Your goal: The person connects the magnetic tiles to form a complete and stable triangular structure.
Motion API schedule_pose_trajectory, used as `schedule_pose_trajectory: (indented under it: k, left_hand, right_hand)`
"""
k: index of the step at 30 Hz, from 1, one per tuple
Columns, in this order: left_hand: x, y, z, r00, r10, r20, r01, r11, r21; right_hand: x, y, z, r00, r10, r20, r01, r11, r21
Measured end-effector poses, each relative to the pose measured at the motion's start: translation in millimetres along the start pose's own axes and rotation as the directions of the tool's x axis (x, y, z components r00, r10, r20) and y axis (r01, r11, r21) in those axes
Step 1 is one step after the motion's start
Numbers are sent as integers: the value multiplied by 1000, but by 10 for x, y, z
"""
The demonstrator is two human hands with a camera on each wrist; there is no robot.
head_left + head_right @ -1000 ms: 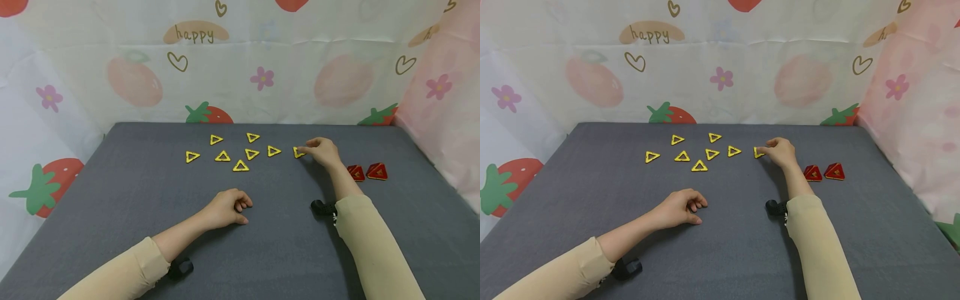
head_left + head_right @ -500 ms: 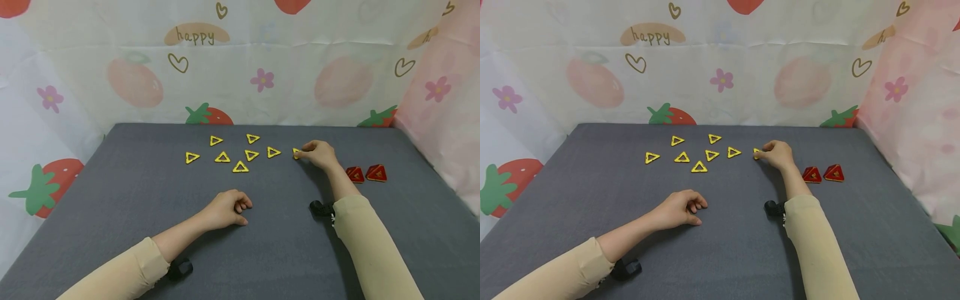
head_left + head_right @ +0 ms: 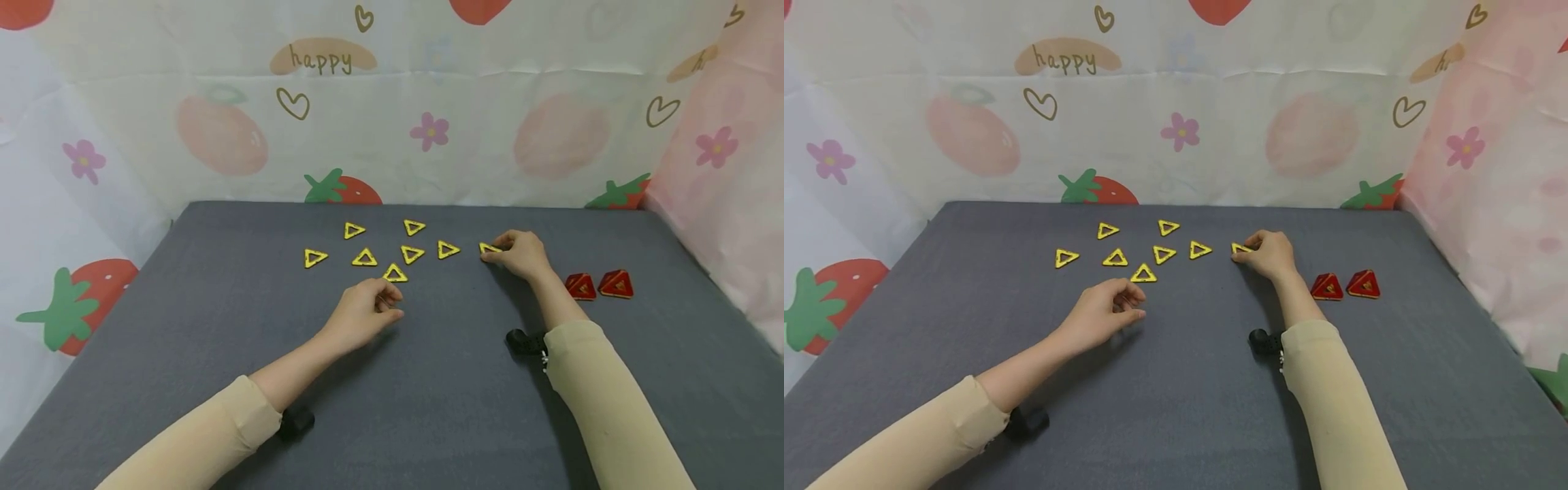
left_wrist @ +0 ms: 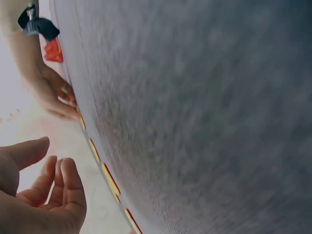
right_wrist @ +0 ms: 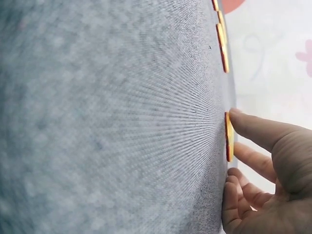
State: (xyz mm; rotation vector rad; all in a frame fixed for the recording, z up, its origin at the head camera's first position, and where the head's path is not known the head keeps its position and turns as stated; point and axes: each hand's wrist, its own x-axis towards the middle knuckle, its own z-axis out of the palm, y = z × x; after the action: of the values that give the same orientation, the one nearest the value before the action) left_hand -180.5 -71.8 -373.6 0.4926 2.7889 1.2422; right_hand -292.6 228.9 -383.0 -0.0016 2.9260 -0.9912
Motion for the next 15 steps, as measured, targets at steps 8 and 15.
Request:
schedule_pose_trajectory:
  k: [8, 15]
  left_hand:
    - [192, -60, -75, 996, -68, -56, 67, 998, -15]
    - [406, -118, -112, 993, -99, -68, 102, 994, 45]
  right_hand:
    - [0, 5, 9, 1000, -4, -1, 4, 1000, -6]
    - [-12, -1, 11, 1000, -4, -4, 4, 1000, 7]
